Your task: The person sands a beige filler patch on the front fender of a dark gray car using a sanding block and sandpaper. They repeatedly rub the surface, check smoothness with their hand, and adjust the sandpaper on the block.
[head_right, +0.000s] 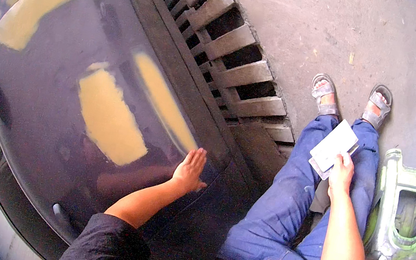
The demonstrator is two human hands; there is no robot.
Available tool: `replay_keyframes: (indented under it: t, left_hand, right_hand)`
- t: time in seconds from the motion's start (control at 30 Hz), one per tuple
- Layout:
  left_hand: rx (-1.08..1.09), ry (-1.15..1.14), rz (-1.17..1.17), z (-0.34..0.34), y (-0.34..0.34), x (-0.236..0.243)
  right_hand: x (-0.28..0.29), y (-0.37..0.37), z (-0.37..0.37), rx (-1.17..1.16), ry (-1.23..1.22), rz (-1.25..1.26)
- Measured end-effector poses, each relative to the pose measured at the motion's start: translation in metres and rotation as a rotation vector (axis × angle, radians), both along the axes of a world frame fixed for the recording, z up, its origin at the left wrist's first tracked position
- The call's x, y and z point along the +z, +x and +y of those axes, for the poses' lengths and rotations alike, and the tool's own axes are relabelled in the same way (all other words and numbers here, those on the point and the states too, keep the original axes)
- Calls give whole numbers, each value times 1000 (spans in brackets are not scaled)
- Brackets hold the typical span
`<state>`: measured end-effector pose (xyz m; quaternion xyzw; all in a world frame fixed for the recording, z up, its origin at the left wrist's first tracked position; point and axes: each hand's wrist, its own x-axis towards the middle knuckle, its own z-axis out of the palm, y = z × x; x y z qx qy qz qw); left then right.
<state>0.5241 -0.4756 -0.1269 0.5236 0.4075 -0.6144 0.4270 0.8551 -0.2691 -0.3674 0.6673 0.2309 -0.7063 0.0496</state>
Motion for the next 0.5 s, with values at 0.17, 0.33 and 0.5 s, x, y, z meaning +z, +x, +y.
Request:
replay_keyframes:
  t: [0.17,0.33,0.5]
  left_hand:
    - [25,-19,-72,-9,12,20]
    - [57,-32,-100,-6,14,35]
    - [106,-28,-96,-4,20,53]
  right_hand:
    - [2,4,0,14,-2,-7]
    - [11,-3,7,38,-24,-24]
    - [6,-4,2,34,-11,12]
